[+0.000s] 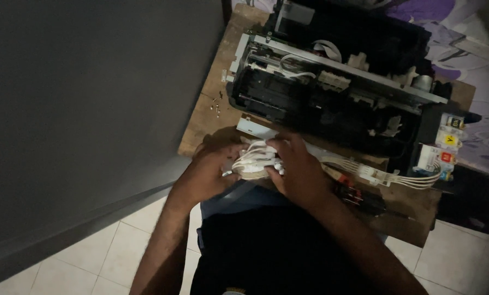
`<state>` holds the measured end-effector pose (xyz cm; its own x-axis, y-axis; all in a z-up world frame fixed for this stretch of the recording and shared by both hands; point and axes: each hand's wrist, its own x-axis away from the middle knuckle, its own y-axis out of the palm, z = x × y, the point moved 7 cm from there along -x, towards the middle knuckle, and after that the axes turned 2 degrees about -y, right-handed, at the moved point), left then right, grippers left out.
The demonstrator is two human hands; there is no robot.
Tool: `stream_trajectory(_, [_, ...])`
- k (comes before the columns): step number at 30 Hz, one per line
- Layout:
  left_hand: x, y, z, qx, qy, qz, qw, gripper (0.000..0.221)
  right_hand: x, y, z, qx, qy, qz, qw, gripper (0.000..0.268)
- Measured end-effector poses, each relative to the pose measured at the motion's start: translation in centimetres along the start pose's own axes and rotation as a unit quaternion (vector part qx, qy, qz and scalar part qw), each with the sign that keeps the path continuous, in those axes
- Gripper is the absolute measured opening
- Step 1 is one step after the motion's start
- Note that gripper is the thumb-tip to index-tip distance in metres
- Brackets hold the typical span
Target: Disassembling a printer to clean internal components using a screwdriver and a brush.
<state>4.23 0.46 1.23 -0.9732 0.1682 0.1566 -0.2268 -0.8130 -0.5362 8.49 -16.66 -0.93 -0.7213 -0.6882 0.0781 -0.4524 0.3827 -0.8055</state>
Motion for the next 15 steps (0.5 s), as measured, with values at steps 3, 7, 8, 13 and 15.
stream_trajectory(3, [0.9, 2.3, -3.7, -0.024, -0.01, 0.005, 1.0, 0.066, -0.2, 0.4, -0.1, 0.009, 0.008, -0.01, 1.0, 0.054])
stream_trajectory(7, [0.5, 2.2, -3.1, -0.01, 0.006, 0.011, 1.0, 0.062, -0.3, 0.9, -0.3, 0.024, 0.01, -0.013, 1.0, 0.069])
stream_trajectory(8, [0.7, 1.8, -2.0, 0.008, 0.022, 0.017, 1.0, 0.061, -0.1, 1.2, 0.0, 0.051, 0.01, -0.02, 0.998, 0.067])
stream_trajectory(13, [1.8, 2.3, -2.1, 0.134, 0.021, 0.027, 0.99, 0.066, 0.2, 0.5, 0.5, 0.0, 0.083, -0.054, 0.995, 0.062])
stream_trajectory(15, [1.9, 2.2, -1.0, 0.147, 0.022, 0.02, 0.989, 0.068, 0.3, -0.8, 0.2, -0.016, 0.08, -0.003, 0.997, 0.063])
